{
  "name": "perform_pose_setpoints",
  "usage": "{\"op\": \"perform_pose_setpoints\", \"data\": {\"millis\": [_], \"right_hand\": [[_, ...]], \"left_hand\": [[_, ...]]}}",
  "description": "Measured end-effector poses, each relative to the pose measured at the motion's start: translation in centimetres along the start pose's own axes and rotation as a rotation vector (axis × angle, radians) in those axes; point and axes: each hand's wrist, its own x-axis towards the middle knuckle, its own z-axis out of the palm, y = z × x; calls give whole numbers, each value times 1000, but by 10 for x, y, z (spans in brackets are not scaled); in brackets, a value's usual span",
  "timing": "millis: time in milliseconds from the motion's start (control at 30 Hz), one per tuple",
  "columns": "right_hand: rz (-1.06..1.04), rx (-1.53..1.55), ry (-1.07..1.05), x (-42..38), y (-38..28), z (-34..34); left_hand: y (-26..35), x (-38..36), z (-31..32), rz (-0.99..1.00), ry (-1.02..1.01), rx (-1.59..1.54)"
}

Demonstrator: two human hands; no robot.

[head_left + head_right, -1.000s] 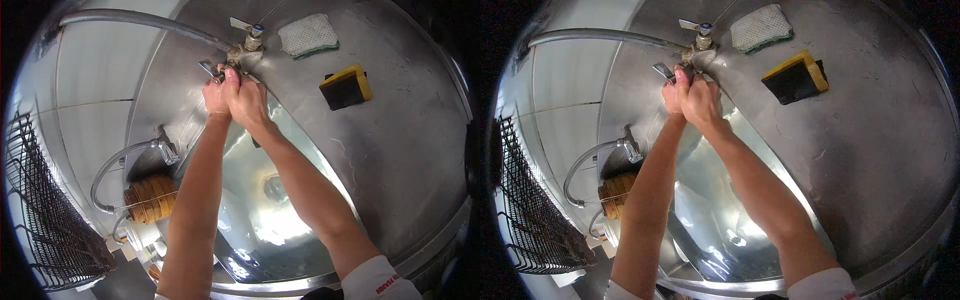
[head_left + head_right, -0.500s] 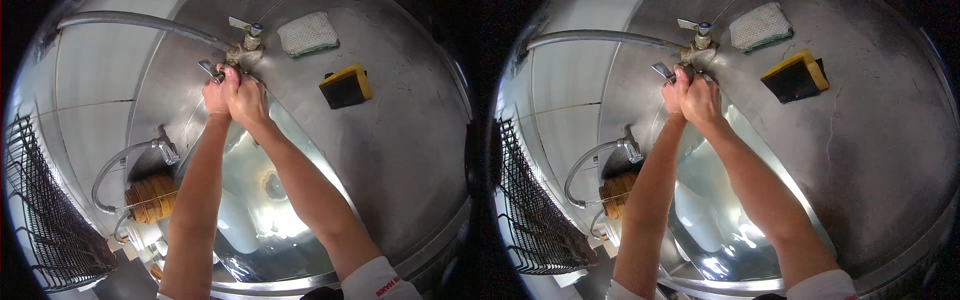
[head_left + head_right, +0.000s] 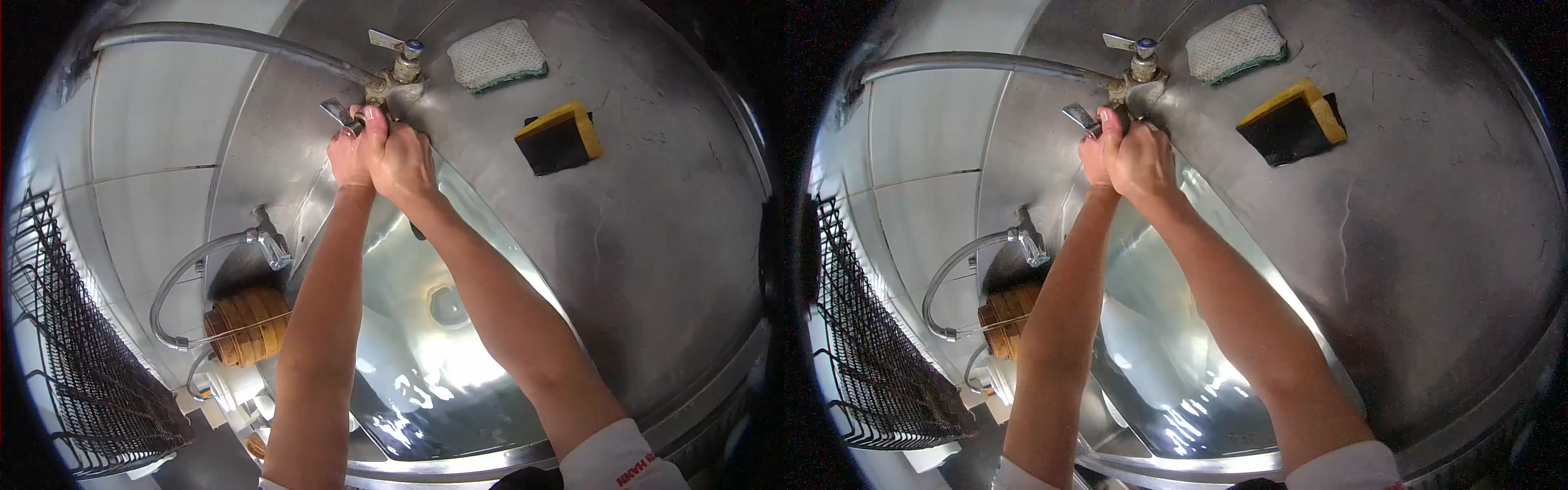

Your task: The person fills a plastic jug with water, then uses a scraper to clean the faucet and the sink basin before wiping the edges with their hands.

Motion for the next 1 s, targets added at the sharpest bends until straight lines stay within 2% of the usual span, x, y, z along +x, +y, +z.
{"op": "perform_pose_setpoints", "data": {"millis": [100,200,300,400,500,600,700,800,900,1000], "right_hand": [[7,0,-16,8,15,8],[-153,-86,-115,3,20,-3],[-181,-104,-94,3,24,-1],[-186,17,67,5,28,11],[-95,47,111,4,25,18],[-138,209,77,-1,18,13],[-321,158,63,0,18,6],[-169,95,33,-2,17,3],[-120,47,80,-2,12,6],[-163,189,0,-9,5,1]], "left_hand": [[2,-1,-1,31,9,19],[-1,0,2,57,50,33],[-4,-1,2,85,55,38],[-3,0,2,43,26,33],[1,-1,-1,73,32,52],[3,-1,-1,28,47,25],[-20,8,8,21,60,-18],[-8,5,3,52,18,73],[-18,9,6,245,87,54],[-25,9,12,132,88,-26]]}}
